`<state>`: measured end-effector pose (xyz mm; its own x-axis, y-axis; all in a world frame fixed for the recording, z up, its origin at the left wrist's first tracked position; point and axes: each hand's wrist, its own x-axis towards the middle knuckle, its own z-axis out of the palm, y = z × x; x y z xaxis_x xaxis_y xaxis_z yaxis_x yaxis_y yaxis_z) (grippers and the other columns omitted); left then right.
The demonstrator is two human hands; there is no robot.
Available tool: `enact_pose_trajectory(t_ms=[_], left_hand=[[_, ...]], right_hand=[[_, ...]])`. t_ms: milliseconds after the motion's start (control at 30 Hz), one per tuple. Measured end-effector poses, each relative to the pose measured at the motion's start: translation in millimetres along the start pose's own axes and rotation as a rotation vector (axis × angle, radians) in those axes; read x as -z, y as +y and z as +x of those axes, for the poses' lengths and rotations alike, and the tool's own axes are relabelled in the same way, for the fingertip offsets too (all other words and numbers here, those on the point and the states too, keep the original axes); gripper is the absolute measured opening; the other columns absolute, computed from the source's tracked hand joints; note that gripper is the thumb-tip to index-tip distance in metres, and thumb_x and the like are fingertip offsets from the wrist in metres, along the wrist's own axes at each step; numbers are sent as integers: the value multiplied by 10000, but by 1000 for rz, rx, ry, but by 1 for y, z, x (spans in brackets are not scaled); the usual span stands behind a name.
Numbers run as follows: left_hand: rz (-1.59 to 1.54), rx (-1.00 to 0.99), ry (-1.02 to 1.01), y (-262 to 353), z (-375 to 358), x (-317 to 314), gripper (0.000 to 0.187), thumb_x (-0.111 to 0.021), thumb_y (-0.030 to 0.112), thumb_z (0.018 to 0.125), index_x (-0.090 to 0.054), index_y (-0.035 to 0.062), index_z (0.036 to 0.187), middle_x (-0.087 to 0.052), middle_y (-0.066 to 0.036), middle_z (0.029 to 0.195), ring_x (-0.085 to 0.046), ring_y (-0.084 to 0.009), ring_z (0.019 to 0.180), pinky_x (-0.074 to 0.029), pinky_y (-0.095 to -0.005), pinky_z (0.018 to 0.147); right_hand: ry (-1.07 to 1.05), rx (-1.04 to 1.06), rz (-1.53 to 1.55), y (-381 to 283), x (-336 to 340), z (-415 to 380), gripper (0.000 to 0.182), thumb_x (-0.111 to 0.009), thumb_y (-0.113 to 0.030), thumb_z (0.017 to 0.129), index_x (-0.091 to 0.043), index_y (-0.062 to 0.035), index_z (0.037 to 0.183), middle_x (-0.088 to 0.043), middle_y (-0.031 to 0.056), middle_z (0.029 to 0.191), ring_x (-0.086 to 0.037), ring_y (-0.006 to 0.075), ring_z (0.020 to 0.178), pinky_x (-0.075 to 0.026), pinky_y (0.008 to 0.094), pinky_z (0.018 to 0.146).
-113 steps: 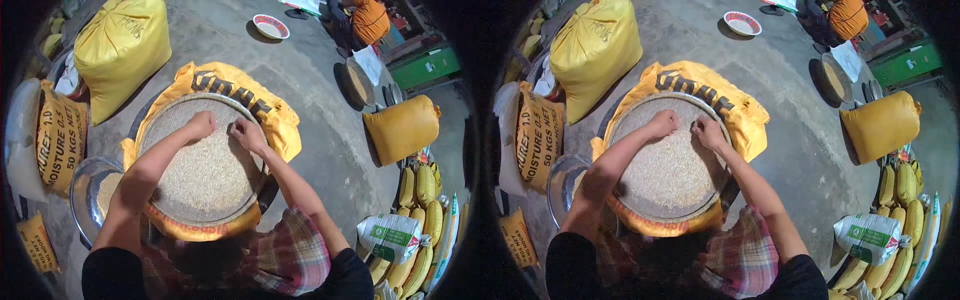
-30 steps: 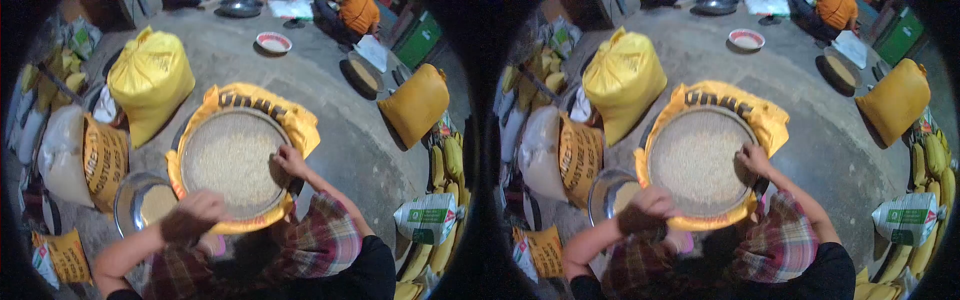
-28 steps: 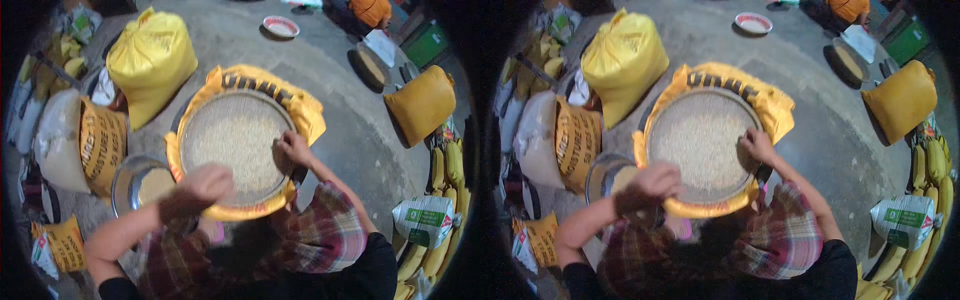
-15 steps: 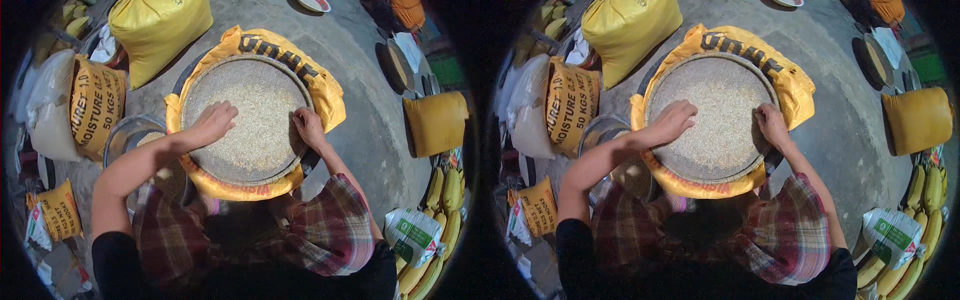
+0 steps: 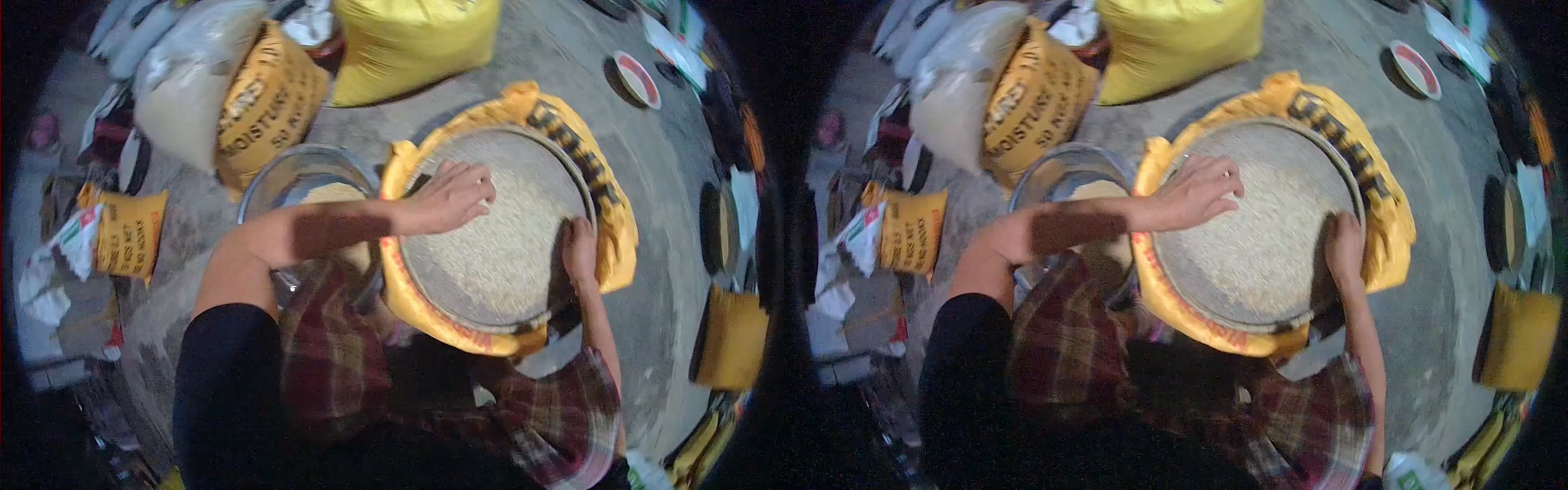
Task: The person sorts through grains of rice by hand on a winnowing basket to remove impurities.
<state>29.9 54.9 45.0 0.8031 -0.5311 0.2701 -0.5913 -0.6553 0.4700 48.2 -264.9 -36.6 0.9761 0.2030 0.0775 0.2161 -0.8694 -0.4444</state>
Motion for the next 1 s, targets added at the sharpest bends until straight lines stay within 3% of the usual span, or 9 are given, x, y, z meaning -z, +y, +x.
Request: enact_pose_trajectory(t_ms=[100, 267, 367, 500, 567, 600, 633, 800, 1000], left_hand=[[-22, 42, 93, -4, -32, 41, 140, -640, 182, 780, -557, 91, 845, -525, -78, 925, -516, -271, 923, -380, -386, 796], [169, 506, 852, -27, -146, 92, 121, -655, 81, 743, -549, 24, 762, -533, -116, 826, -523, -252, 823, -422, -356, 757], [270, 1087, 1157, -24, -247, 83, 101, -625, 64, 760, -548, 6, 791, -518, -102, 812, -508, -231, 826, -415, -331, 757], [392, 1180, 1315, -38, -410, 35, 140, -617, 65, 761, -557, -12, 862, -547, -144, 835, -534, -241, 776, -429, -343, 735], [635, 1330, 1273, -73, -523, -6, 164, -611, 82, 786, -589, -52, 878, -598, -138, 758, -562, -289, 767, -449, -380, 718], [927, 1241, 1054, -63, -530, -7, 205, -612, 135, 799, -591, -48, 888, -613, -155, 775, -572, -308, 760, -453, -399, 703], [941, 1319, 1013, -70, -528, -9, 218, -613, 146, 797, -590, -50, 891, -613, -158, 783, -572, -310, 765, -452, -401, 707], [779, 1852, 707, -110, -496, 21, 286, -618, 200, 788, -588, -59, 906, -612, -169, 824, -572, -320, 794, -450, -409, 723], [724, 1975, 430, -148, -469, 40, 368, -625, 265, 777, -584, -71, 923, -611, -182, 872, -571, -332, 829, -447, -418, 742]], right_hand=[[54, 6, 36, -6, 6, -9, 109, -513, -90, 853, -483, 5, 897, -509, 213, 878, -503, 406, 837, -408, 455, 721], [86, 58, 86, -1, 13, -25, 110, -583, -46, 803, -497, -1, 854, -491, 174, 797, -492, 344, 743, -406, 419, 671], [119, 152, 53, 7, 9, -34, 102, -589, -34, 790, -502, -4, 834, -501, 159, 757, -497, 332, 722, -403, 410, 662], [59, 43, 76, -14, 20, -47, 99, -591, -49, 794, -505, -2, 812, -510, 166, 763, -500, 341, 726, -408, 402, 662], [91, 107, 95, -10, 13, -55, 134, -598, -100, 798, -496, -13, 793, -506, 162, 739, -501, 337, 706, -407, 411, 637], [47, 107, -8, -18, 17, -58, 133, -591, -117, 800, -503, -19, 789, -516, 166, 749, -503, 343, 704, -409, 416, 639], [-18, -67, 101, -32, 23, -65, 105, -580, -101, 794, -517, -17, 801, -524, 174, 770, -505, 346, 725, -410, 423, 658], [-22, -1, 152, -44, 45, -79, 127, -584, -100, 795, -518, 0, 837, -503, 173, 840, -516, 363, 788, -431, 420, 705], [-85, -117, 144, -49, 69, -78, 100, -590, -53, 775, -536, -18, 851, -506, 158, 843, -539, 347, 801, -454, 394, 695]])
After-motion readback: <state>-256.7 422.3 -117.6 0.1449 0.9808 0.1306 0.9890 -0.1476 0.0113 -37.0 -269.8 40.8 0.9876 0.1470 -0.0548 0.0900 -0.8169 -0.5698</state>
